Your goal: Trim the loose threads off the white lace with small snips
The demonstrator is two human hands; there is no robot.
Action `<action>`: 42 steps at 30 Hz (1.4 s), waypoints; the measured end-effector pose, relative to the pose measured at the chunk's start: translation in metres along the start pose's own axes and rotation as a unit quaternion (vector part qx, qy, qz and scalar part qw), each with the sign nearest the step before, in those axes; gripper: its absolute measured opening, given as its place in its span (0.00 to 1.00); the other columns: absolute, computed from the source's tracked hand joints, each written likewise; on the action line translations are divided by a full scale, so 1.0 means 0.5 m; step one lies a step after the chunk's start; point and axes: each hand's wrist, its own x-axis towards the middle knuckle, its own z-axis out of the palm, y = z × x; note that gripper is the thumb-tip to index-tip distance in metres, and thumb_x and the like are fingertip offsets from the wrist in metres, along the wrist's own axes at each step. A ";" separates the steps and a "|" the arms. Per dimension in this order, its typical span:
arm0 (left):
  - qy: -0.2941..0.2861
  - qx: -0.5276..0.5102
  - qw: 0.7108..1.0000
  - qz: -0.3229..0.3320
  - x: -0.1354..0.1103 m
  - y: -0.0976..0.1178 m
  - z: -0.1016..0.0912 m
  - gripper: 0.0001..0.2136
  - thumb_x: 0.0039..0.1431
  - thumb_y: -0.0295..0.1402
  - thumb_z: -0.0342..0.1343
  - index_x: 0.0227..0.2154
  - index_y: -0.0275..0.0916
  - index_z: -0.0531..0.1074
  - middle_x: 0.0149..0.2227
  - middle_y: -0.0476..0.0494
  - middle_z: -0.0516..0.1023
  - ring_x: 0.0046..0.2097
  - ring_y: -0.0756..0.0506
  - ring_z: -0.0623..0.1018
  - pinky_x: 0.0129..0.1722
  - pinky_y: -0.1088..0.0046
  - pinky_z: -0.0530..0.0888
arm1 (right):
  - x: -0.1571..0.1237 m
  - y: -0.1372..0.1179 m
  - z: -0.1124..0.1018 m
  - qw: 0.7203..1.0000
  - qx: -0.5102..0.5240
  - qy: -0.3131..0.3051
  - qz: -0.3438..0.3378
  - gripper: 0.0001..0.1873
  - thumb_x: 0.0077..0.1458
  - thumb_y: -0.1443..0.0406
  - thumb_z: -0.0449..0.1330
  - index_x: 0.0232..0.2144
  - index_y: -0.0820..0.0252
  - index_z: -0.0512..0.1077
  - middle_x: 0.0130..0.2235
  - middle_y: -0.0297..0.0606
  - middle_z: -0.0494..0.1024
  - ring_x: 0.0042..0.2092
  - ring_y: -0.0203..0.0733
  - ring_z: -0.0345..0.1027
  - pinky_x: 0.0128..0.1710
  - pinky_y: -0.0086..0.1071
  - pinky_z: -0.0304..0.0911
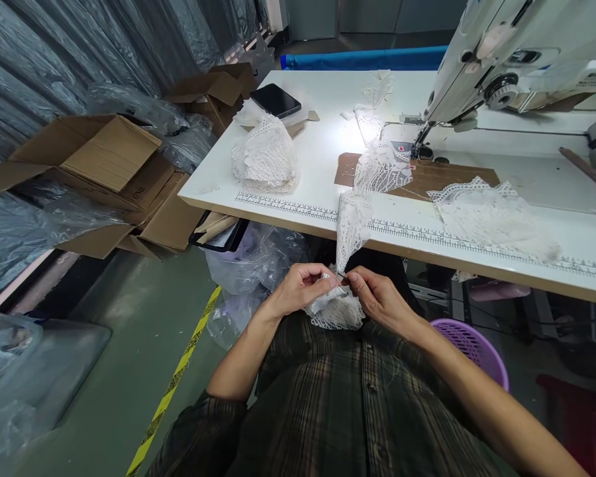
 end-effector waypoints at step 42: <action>0.055 0.440 0.884 0.146 0.046 -0.143 0.013 0.16 0.60 0.37 0.57 0.49 0.41 0.72 0.52 0.38 0.72 0.54 0.39 0.72 0.55 0.56 0.69 | -0.014 0.027 0.012 0.987 -0.066 0.146 0.026 0.18 0.57 0.51 0.59 0.40 0.58 0.67 0.32 0.36 0.76 0.23 0.34 0.61 0.26 0.30 0.60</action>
